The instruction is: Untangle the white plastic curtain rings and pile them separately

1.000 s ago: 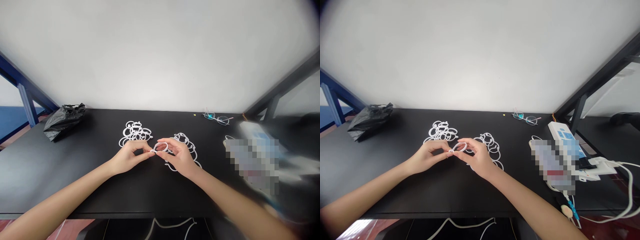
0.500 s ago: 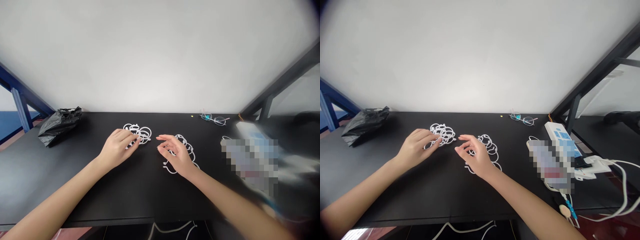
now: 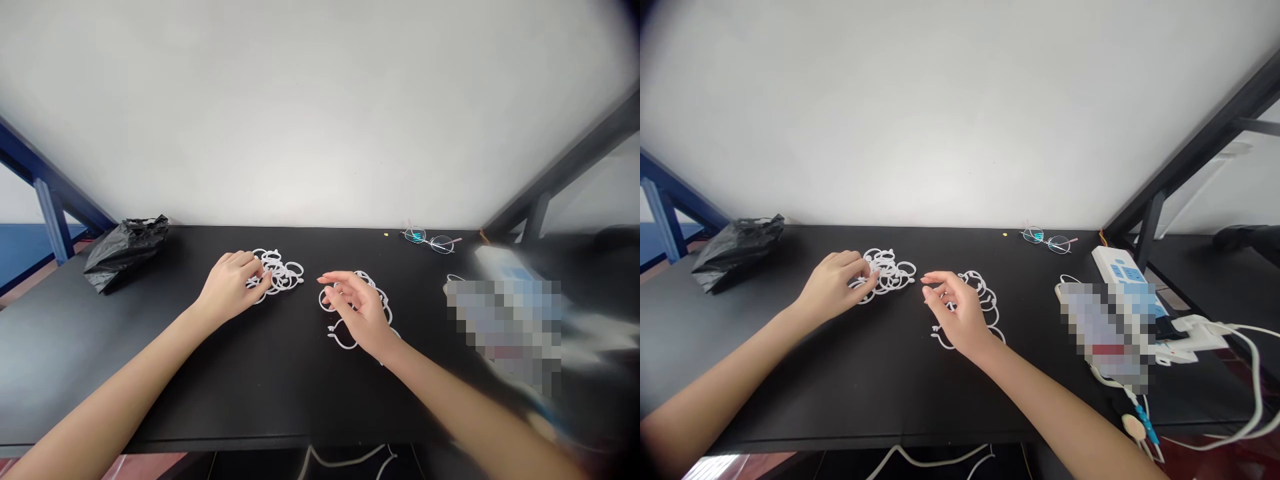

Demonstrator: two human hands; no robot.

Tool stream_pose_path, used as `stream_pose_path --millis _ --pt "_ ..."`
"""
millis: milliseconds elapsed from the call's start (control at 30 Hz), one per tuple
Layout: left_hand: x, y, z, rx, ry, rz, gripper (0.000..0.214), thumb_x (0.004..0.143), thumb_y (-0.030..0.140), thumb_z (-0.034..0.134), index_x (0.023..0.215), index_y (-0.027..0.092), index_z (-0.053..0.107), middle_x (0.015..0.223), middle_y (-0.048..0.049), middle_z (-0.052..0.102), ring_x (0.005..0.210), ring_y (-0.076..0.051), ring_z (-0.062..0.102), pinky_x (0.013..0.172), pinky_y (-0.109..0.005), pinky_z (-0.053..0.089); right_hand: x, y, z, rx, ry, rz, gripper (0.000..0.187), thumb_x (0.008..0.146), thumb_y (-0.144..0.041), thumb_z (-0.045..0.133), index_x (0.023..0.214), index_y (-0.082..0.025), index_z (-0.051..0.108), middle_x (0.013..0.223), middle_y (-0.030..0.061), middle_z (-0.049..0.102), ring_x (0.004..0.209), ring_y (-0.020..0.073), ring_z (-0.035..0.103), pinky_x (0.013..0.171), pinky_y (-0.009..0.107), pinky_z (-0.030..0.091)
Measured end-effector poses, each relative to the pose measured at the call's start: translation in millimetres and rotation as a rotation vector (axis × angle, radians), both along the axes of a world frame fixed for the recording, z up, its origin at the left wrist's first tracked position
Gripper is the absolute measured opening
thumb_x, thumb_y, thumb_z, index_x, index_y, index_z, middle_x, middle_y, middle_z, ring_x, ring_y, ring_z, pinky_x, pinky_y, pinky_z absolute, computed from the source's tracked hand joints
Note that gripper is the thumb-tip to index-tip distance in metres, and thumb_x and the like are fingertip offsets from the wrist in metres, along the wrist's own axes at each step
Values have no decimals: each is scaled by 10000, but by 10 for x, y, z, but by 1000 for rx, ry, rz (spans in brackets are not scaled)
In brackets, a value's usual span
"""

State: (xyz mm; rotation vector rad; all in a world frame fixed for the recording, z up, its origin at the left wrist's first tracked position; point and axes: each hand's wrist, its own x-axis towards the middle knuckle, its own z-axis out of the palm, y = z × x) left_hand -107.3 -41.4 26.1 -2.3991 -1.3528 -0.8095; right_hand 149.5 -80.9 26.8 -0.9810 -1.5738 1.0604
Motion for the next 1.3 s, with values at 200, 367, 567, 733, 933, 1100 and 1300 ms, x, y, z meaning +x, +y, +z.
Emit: stream_pose_path --millis 200,367,567,733,933,1100,1300 --pt "80 -64 25 42 -52 -55 349 900 264 537 583 185 413 581 22 446 563 -121 408 615 -289 358 -8 0 -13 14 25 -11 182 911 -321 588 1051 -218 641 1053 70 699 739 138 667 664 299 572" --pt "395 -359 -4 -111 -23 -390 140 940 248 511 917 169 624 872 -68 651 834 -180 583 774 -319 462 -14 -7 -34 79 94 -57 153 949 -292 532 1030 -225 644 999 48 711 708 120 654 645 271 554" --pt "657 -618 -106 -374 130 -700 481 909 422 583 1314 165 535 1383 -170 530 1213 -305 527 1001 -446 453 -18 8 -35 152 132 -120 170 972 -256 482 971 -223 648 939 30 711 654 108 638 626 267 532" --pt "587 -531 -181 -287 78 -733 201 970 171 478 1104 148 626 1117 -100 705 1092 -234 624 918 -363 521 -19 4 -34 140 122 -134 156 964 -264 493 956 -221 643 916 27 712 622 107 634 599 264 529" --pt "502 -467 -126 -328 -126 -692 201 969 132 464 1057 141 645 1001 -107 707 920 -196 664 798 -323 560 -10 11 -14 146 -97 -48 151 924 -301 558 980 -214 668 1115 75 666 912 176 661 665 275 551" --pt "532 -496 -11 -643 -589 -536 105 916 172 591 963 172 685 919 -54 685 856 -146 663 793 -273 565 2 -5 25 99 -258 97 242 873 -360 634 1061 -209 654 1013 56 695 881 185 656 779 334 551" --pt "536 -480 -29 -824 -913 -523 85 844 215 691 910 164 670 993 -56 629 833 -139 658 776 -286 585 8 -21 23 -59 -142 217 292 865 -417 646 1050 -192 631 898 36 686 800 166 662 740 307 555"
